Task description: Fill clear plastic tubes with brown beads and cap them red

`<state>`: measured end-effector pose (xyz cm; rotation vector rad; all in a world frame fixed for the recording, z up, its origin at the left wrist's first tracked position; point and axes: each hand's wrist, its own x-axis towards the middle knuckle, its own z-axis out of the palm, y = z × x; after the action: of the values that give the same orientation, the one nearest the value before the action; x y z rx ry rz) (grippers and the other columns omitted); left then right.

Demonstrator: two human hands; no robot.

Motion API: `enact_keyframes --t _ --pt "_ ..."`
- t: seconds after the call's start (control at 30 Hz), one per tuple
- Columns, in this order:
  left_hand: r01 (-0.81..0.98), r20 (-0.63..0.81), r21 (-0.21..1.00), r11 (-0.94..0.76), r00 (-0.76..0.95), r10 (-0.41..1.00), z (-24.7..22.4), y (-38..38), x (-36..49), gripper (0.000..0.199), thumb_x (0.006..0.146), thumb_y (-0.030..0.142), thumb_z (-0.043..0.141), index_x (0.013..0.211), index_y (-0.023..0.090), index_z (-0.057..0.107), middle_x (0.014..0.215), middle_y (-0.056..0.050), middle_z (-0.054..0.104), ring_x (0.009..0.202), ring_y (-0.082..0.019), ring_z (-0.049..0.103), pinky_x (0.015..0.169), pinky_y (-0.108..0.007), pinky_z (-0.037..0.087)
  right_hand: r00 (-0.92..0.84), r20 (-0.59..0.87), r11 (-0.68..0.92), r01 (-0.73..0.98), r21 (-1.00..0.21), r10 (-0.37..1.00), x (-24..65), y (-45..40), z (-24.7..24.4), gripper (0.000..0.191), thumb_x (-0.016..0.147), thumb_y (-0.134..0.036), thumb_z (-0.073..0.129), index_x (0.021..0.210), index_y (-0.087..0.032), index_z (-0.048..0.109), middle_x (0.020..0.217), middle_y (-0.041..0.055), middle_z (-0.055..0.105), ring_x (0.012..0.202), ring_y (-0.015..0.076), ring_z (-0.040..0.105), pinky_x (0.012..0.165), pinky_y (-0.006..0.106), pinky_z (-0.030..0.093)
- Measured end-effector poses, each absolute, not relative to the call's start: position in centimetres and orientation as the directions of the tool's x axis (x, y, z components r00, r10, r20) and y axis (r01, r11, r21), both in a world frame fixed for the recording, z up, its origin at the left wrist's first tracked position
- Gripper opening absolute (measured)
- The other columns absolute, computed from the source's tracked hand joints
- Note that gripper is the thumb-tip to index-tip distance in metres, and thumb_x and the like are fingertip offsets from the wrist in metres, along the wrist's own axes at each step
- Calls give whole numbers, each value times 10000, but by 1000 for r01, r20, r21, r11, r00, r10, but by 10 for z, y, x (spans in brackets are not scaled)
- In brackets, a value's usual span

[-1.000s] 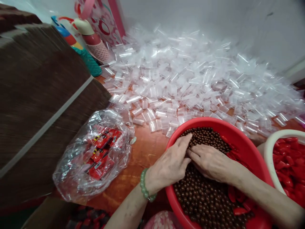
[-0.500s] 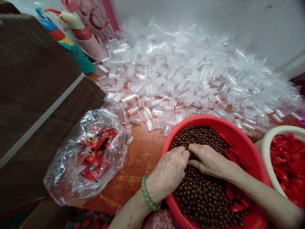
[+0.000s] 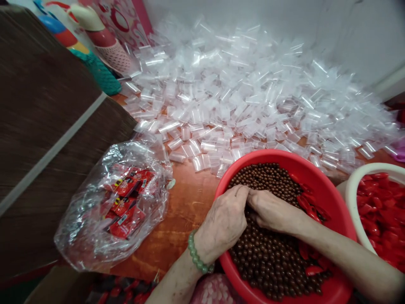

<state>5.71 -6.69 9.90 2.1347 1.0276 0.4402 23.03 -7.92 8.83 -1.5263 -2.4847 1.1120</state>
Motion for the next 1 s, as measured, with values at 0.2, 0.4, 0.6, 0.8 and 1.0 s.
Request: enact_keyframes --t 0.2,0.4,0.6,0.8,1.0 --pt "342 102 886 -312 513 852 93 -64 51 461 871 34 397 1285 158 556 1260 -130 653 1178 -248 611 1053 -434 479 -475 -259 110 619 -778 841 237 -79 86 298 778 -153 673 1072 -171 625 909 23 677 785 176 627 734 286 516" --pt "42 -16 999 -8 551 835 98 -64 40 457 956 213 483 1413 232 480 1461 -99 516 1339 -254 496 1147 -437 392 -393 -232 -78 371 -926 890 250 -89 104 318 800 -262 716 1101 -202 633 803 -33 609 638 107 529 610 221 454" --pt "52 -49 998 21 649 759 92 -73 46 666 867 229 653 1475 246 381 1555 -114 383 1410 -295 399 1166 -483 362 -424 -165 -49 272 -961 890 257 -92 105 298 827 -305 697 1098 -193 646 940 12 660 878 168 608 784 280 496" --pt "42 -56 998 39 557 829 86 -77 53 592 893 128 521 1460 216 374 1535 -113 403 1402 -237 412 1192 -448 317 -470 -52 217 500 -838 881 266 -90 100 269 868 -175 631 1136 -190 617 1042 58 690 967 190 639 883 323 496" --pt "-20 -115 990 143 487 866 91 -75 55 485 896 111 474 1372 206 476 1465 -104 486 1356 -217 469 1168 -414 347 -505 -231 376 818 -435 832 263 -93 97 319 861 -78 541 1160 -176 591 1105 109 634 990 236 640 869 370 501"
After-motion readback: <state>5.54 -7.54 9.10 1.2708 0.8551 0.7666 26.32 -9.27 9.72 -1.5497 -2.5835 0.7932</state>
